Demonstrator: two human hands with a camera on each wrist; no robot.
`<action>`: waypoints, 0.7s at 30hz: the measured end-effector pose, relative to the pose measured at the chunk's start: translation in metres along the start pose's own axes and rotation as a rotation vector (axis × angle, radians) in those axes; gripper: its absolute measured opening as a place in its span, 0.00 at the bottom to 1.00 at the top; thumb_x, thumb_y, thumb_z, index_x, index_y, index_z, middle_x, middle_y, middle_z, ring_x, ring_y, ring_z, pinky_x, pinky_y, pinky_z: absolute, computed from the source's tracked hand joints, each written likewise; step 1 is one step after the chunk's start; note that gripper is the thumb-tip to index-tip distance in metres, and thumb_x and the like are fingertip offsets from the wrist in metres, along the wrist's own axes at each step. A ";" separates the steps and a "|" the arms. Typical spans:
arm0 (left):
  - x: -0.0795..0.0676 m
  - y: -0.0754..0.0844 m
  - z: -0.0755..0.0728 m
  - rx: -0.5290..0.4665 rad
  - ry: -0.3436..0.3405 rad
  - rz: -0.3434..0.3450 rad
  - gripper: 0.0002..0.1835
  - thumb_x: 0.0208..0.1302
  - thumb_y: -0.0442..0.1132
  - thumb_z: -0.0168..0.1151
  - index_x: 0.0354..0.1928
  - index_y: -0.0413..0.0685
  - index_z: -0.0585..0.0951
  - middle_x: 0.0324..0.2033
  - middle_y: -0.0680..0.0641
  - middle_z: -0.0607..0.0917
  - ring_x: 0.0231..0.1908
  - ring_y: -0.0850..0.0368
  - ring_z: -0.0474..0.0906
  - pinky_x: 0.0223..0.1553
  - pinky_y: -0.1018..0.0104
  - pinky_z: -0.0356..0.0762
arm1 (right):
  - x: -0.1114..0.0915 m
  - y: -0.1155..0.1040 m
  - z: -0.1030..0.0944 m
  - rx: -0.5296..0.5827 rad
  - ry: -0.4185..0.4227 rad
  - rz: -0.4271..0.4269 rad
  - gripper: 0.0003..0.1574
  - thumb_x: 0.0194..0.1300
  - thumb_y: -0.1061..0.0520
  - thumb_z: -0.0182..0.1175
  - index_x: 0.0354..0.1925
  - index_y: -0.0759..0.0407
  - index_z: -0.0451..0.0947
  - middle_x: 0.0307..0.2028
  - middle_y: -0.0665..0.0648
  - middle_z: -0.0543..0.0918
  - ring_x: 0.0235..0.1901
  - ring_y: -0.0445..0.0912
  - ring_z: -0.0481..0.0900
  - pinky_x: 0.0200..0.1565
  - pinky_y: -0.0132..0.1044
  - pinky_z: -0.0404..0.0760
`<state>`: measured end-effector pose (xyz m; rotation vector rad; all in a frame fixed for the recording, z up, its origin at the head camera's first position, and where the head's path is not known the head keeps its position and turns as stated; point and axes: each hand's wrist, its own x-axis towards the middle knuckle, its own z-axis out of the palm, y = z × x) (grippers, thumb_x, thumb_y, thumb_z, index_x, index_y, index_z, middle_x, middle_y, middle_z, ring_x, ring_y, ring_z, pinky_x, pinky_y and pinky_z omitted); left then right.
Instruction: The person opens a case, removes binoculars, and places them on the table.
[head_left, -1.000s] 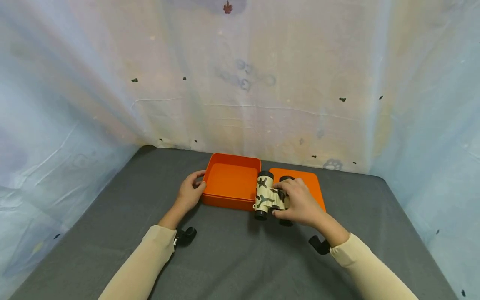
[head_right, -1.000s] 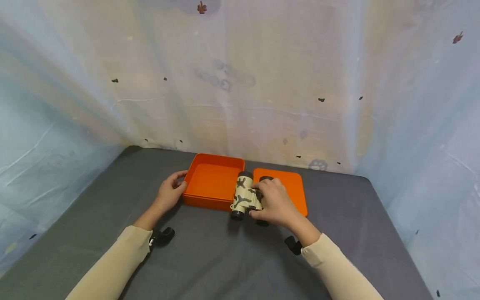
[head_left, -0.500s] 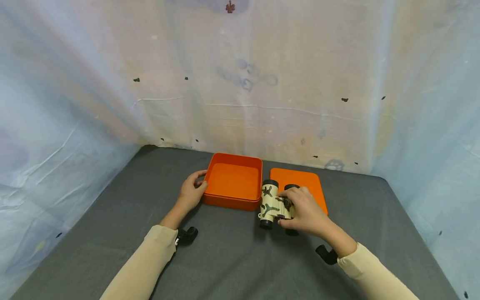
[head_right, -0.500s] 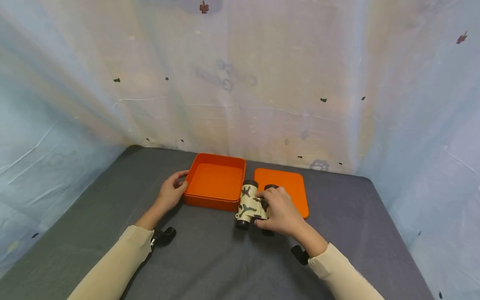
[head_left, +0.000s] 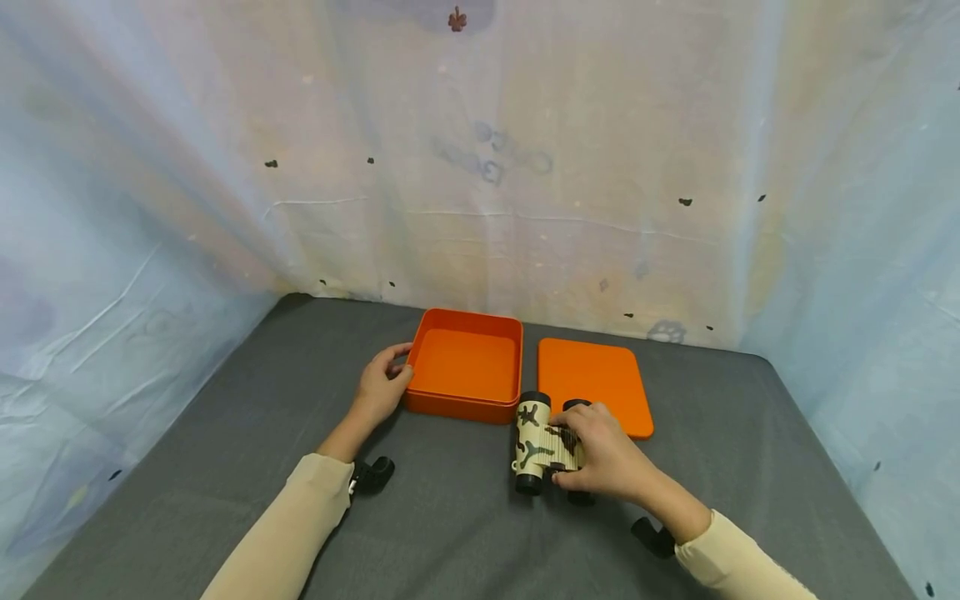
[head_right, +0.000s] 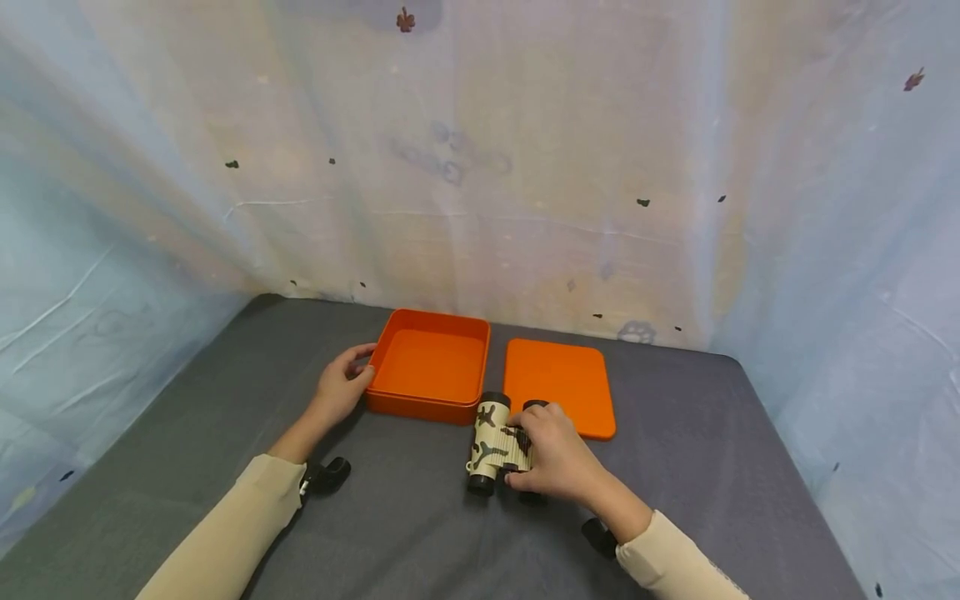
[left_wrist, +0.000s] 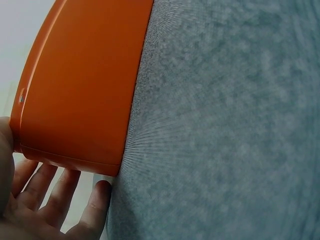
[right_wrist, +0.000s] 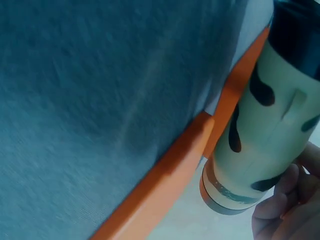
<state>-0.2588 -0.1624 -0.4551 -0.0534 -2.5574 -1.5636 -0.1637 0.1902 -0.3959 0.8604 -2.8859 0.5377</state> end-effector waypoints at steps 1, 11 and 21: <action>0.000 0.000 0.000 -0.001 0.000 0.001 0.23 0.67 0.39 0.55 0.64 0.49 0.73 0.63 0.46 0.73 0.57 0.45 0.77 0.59 0.48 0.74 | -0.001 0.000 0.001 0.002 -0.007 0.003 0.42 0.39 0.45 0.78 0.53 0.56 0.77 0.47 0.51 0.80 0.44 0.46 0.69 0.48 0.45 0.71; 0.001 -0.001 0.000 -0.011 -0.003 0.003 0.23 0.67 0.40 0.55 0.64 0.50 0.73 0.63 0.46 0.74 0.57 0.45 0.77 0.58 0.48 0.74 | -0.010 -0.003 0.010 0.048 -0.053 0.005 0.41 0.41 0.45 0.78 0.53 0.56 0.77 0.48 0.49 0.80 0.47 0.45 0.71 0.50 0.46 0.73; 0.002 -0.004 0.000 -0.012 -0.003 0.004 0.23 0.67 0.41 0.55 0.64 0.51 0.73 0.63 0.47 0.74 0.57 0.46 0.77 0.58 0.48 0.74 | -0.013 -0.002 0.016 0.043 -0.086 0.040 0.42 0.40 0.44 0.78 0.53 0.56 0.77 0.47 0.49 0.80 0.45 0.43 0.70 0.48 0.45 0.73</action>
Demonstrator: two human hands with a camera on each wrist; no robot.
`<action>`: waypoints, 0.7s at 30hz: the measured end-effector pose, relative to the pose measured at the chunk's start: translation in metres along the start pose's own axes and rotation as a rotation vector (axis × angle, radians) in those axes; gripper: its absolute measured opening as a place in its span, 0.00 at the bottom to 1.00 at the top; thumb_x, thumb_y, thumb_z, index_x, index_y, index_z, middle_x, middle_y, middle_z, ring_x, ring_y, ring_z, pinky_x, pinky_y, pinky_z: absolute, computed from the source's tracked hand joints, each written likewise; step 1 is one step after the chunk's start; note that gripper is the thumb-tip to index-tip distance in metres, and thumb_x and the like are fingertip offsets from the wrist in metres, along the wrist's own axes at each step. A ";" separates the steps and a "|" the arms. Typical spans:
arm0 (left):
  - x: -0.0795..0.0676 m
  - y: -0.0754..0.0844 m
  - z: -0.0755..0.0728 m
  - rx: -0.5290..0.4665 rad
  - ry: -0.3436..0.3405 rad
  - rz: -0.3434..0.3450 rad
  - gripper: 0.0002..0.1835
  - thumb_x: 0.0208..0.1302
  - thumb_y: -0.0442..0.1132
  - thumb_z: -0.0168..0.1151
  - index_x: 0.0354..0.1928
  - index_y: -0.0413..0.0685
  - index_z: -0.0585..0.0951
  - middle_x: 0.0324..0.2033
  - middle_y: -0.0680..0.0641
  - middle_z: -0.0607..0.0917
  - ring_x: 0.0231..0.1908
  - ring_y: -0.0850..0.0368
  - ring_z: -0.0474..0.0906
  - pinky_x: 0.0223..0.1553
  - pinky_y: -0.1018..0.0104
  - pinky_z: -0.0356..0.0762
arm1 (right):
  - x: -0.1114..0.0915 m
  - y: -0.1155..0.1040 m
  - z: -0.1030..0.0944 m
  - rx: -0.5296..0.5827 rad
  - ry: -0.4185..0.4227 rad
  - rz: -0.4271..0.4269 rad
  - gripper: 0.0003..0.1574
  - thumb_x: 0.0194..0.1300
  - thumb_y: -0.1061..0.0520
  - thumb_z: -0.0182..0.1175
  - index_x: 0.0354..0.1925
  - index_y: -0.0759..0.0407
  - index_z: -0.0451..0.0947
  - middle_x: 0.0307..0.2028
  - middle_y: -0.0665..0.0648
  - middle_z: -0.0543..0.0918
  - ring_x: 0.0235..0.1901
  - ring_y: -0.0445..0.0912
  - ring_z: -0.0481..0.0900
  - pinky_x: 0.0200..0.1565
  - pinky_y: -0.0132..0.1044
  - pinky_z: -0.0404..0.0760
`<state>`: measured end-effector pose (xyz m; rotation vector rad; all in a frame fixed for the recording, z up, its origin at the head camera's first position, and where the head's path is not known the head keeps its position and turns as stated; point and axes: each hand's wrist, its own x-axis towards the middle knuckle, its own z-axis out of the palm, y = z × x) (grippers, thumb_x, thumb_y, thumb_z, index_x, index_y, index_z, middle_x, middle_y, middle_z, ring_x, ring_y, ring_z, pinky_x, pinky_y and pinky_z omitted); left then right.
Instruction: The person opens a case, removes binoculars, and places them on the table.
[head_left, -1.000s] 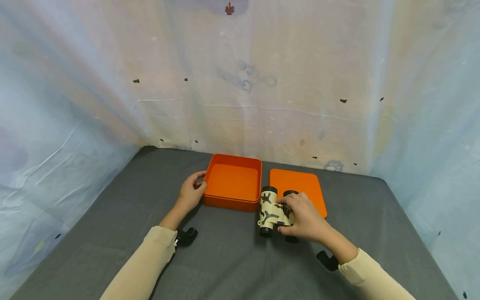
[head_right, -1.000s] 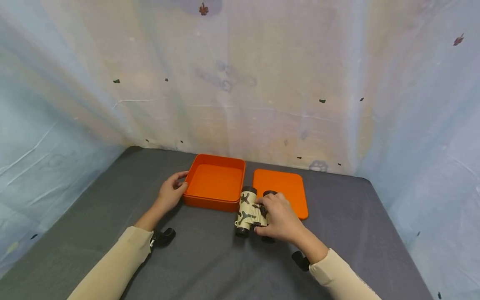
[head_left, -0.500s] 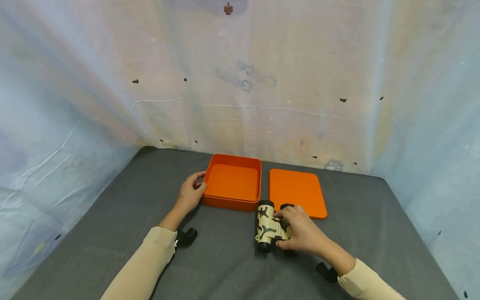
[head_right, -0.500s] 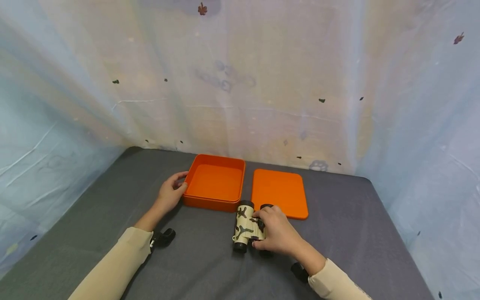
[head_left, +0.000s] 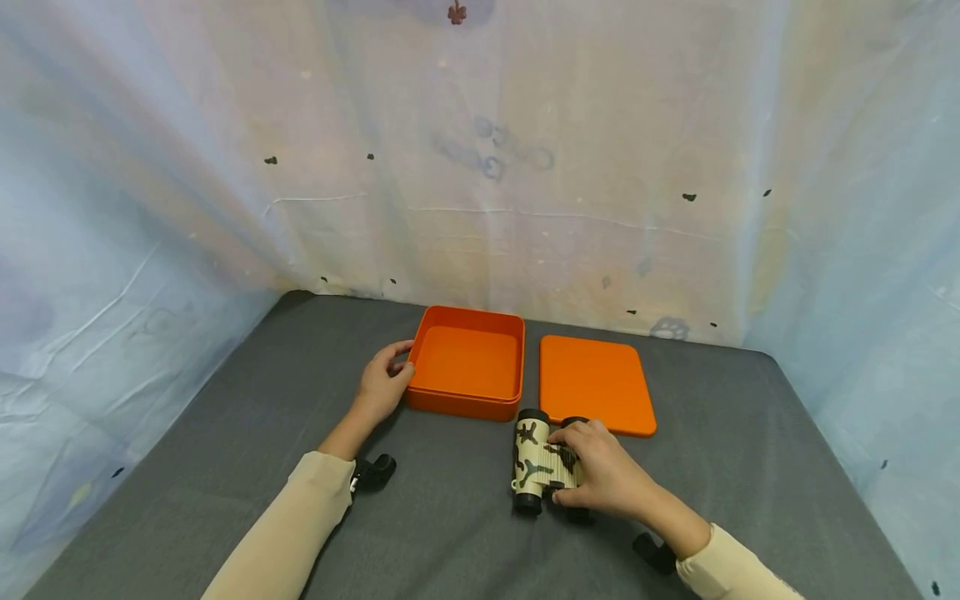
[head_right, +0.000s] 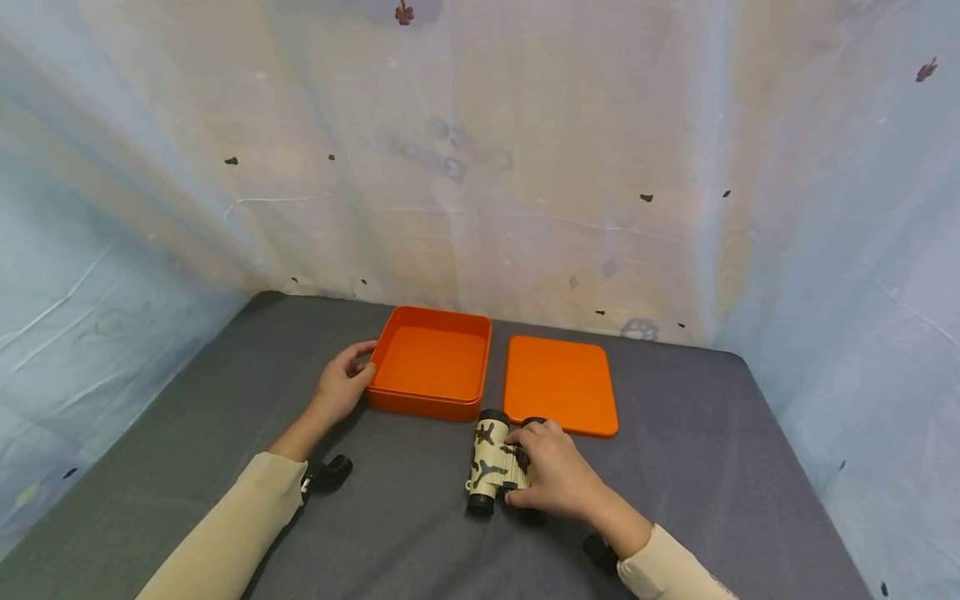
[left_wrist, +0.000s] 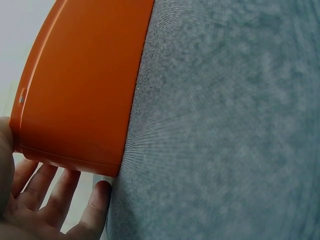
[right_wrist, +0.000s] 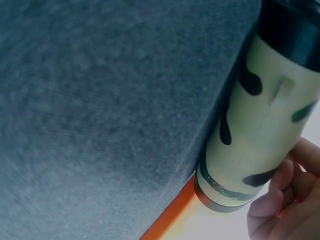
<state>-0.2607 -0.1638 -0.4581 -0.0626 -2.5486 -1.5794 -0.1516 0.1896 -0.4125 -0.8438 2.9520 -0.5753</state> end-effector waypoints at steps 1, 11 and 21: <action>0.000 0.000 0.000 0.003 -0.001 0.000 0.23 0.67 0.41 0.55 0.65 0.51 0.73 0.63 0.47 0.74 0.57 0.45 0.77 0.58 0.48 0.74 | 0.000 0.000 0.000 0.001 -0.003 0.003 0.41 0.40 0.44 0.78 0.53 0.55 0.77 0.47 0.49 0.80 0.45 0.43 0.70 0.48 0.45 0.73; -0.001 0.003 0.001 0.008 -0.006 0.006 0.24 0.67 0.39 0.54 0.65 0.49 0.72 0.64 0.45 0.73 0.57 0.44 0.77 0.58 0.48 0.75 | -0.001 -0.001 0.003 0.008 -0.007 0.002 0.42 0.38 0.45 0.79 0.53 0.55 0.77 0.48 0.49 0.80 0.46 0.44 0.70 0.49 0.45 0.73; -0.002 0.007 -0.005 0.100 -0.048 0.029 0.24 0.67 0.41 0.56 0.64 0.47 0.73 0.62 0.42 0.73 0.58 0.43 0.75 0.56 0.48 0.77 | -0.004 0.004 -0.006 0.084 -0.023 -0.005 0.41 0.47 0.42 0.75 0.57 0.54 0.74 0.51 0.53 0.77 0.50 0.48 0.72 0.49 0.49 0.77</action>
